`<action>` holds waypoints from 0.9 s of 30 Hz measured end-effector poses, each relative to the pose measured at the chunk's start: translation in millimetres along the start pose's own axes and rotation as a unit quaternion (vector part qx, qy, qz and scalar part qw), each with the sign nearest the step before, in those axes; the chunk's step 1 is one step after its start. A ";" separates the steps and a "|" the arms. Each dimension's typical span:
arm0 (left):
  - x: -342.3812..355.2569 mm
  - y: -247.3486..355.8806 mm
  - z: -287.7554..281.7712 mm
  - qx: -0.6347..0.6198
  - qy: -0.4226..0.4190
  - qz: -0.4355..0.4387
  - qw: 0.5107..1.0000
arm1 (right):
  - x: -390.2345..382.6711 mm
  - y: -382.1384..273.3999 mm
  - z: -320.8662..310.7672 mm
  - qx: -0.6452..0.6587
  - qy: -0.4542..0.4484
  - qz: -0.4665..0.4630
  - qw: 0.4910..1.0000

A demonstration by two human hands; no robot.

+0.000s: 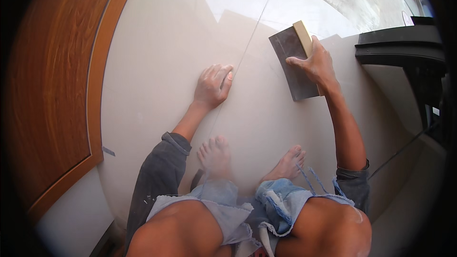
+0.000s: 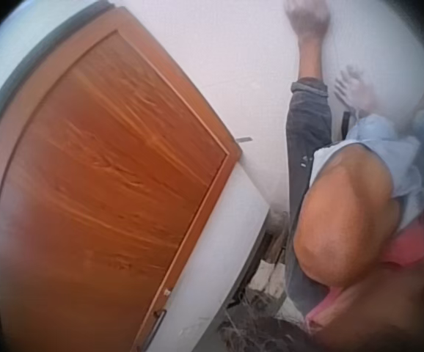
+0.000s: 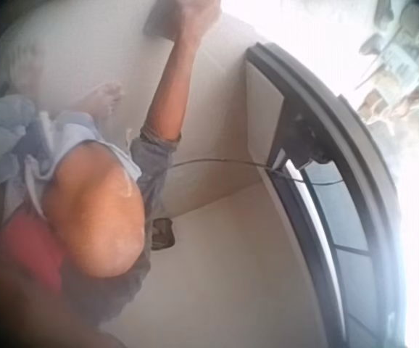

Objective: The person kneels on a tiled floor and uses a sanding block to sand the surface near a wooden cabinet and a black appliance. The person moves the block back and forth across the tiles, occasionally shifting position to reach different areas.

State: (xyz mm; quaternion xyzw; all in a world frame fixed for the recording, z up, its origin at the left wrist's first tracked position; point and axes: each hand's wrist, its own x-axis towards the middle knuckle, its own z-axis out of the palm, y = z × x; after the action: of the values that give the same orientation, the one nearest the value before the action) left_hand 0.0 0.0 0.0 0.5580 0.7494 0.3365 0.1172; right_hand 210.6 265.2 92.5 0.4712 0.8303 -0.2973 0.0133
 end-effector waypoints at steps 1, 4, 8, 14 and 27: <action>0.8 -1.2 -1.3 0.005 0.010 0.008 1.000 | 2.2 -4.0 -2.7 0.039 -0.013 0.016 0.999; -7.3 4.7 -2.5 0.014 0.021 0.031 0.999 | -21.3 -0.6 12.4 -0.005 -0.011 -0.024 1.000; 3.4 3.2 6.3 0.007 0.051 0.043 0.998 | 10.4 16.8 -7.1 -0.008 0.023 -0.029 0.999; -1.3 4.9 3.7 -0.138 0.063 -0.070 0.986 | -31.5 -10.1 35.7 -0.027 -0.046 -0.107 0.993; -4.2 -1.1 1.4 -0.135 0.092 -0.114 0.980 | -7.6 -23.5 15.6 0.026 -0.024 -0.048 0.998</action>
State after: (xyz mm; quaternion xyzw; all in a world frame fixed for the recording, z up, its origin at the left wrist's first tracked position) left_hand 1.4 -3.5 -2.6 0.4140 0.7634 0.4694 0.1598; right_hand 192.2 242.5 93.2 0.4236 0.8436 -0.3299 0.0063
